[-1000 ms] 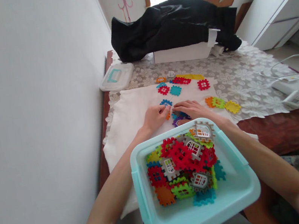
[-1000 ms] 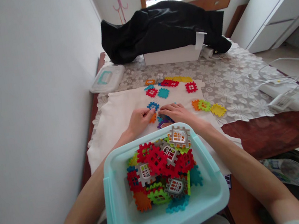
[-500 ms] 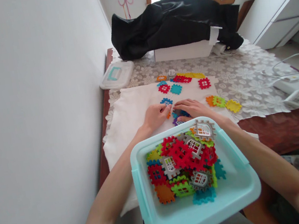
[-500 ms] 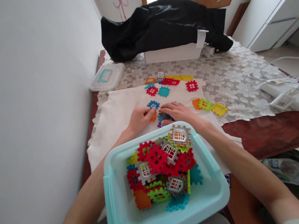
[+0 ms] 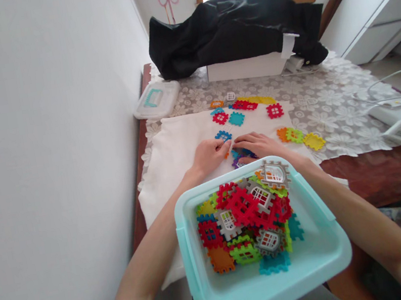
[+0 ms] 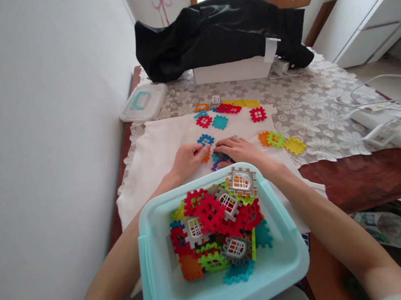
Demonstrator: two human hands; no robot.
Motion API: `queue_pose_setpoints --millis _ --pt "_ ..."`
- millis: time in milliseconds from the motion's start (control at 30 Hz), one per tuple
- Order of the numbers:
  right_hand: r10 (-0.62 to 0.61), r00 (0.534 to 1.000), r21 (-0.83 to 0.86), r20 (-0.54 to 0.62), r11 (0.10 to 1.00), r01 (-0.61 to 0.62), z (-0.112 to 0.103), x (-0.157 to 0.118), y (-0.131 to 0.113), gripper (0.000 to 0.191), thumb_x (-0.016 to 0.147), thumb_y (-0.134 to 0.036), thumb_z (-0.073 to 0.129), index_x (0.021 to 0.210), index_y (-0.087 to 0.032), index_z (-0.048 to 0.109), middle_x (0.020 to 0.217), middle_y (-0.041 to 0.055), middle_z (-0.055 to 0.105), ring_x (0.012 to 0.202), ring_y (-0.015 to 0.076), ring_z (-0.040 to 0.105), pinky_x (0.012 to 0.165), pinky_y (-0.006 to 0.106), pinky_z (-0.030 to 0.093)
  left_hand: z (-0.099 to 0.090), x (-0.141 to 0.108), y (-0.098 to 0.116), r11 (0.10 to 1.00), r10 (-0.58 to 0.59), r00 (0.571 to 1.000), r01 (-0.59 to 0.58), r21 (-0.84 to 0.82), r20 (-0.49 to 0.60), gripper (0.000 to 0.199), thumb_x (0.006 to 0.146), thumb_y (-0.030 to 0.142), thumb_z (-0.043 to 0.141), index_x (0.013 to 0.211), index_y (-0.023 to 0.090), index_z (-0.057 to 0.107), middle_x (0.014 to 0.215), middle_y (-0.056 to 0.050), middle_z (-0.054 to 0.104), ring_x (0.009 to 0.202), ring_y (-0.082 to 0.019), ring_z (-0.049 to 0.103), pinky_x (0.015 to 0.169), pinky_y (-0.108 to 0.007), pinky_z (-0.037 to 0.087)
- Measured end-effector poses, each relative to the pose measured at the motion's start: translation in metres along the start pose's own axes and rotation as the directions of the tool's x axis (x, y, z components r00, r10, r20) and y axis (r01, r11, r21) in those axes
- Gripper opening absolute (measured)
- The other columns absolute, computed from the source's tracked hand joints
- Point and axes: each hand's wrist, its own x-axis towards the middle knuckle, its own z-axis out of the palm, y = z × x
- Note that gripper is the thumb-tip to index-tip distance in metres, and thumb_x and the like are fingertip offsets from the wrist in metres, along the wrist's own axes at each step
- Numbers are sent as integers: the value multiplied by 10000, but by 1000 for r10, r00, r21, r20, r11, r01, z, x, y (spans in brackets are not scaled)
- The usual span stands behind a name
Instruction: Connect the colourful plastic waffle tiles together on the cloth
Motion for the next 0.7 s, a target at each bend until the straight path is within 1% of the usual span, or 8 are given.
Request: queue_pose_setpoints --millis 100,333,500,700 --pt "-4 1000 -8 -9 1000 4 1 0 0 543 1051 -504 573 1537 -266 617 1547 136 601 1415 346 559 1199 584 492 0 0 0 1000 -2 1000 2 9 7 549 1016 534 485 638 163 630 606 -7 614 577 -129 482 587 -301 287" --pt "2 1000 -28 18 1000 -1 6 1 3 563 1037 -514 604 1533 -247 609 1565 140 585 1439 353 537 1203 594 478 -1 -1 4 999 -12 1000 12 44 16 542 1031 516 488 662 161 668 642 -18 650 617 -138 509 584 -288 311" --pt "-14 1000 -31 15 999 14 7 -2 5 573 1045 -542 574 1531 -240 601 1566 143 579 1443 356 528 1203 596 471 0 2 0 998 7 1000 -7 56 2 544 1019 511 539 629 159 683 617 -26 634 615 -143 495 588 -305 312" --pt "-45 999 -28 -21 999 44 8 -5 4 570 1053 -547 551 1537 -249 587 1564 135 578 1444 350 526 1210 598 470 2 2 -3 999 11 1000 -11 49 0 530 1025 522 543 710 150 750 670 -28 678 609 -137 490 599 -313 304"
